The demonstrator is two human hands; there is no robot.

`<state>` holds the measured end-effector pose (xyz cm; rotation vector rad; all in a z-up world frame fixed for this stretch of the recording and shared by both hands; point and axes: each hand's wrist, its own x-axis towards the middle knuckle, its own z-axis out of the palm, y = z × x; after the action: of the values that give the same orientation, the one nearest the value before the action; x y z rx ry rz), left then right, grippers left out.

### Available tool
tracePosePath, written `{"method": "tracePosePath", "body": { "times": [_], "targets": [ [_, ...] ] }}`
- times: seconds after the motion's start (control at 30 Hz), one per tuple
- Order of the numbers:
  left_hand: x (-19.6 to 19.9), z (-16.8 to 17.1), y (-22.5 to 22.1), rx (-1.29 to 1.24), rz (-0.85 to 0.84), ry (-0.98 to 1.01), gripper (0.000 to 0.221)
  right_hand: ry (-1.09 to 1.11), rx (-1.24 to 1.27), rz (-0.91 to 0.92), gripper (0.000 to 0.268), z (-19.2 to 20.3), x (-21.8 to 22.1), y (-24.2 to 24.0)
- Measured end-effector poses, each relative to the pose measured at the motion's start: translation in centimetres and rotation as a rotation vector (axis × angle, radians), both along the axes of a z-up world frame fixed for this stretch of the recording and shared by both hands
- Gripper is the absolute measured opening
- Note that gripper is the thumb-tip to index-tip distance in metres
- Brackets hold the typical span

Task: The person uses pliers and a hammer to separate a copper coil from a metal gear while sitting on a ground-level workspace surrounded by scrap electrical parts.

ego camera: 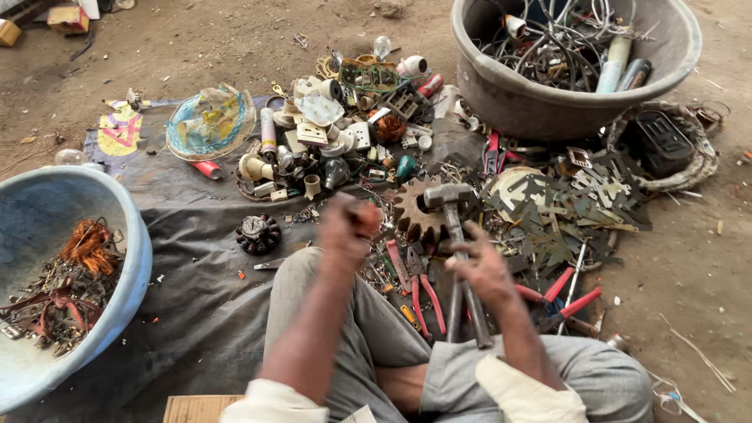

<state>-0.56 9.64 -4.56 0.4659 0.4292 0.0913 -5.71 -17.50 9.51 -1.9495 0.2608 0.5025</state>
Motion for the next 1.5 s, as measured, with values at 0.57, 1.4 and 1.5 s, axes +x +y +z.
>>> {"method": "tracePosePath", "body": {
  "times": [0.57,1.4,1.5],
  "targets": [
    [-19.4,9.6,38.4,1.992,-0.847,1.278,0.037,-0.202,-0.478,0.027,0.046,-9.5,1.8,-3.4],
    [8.4,-2.0,9.2,2.448,-0.999,-0.29,0.02,-0.364,-0.555,-0.077,0.043,-11.7,2.7,-1.0],
    [4.9,-0.6,11.7,2.231,-0.679,-0.186,0.019,-0.327,-0.545,-0.103,0.042,-12.0,3.2,-1.0]
  ]
}}
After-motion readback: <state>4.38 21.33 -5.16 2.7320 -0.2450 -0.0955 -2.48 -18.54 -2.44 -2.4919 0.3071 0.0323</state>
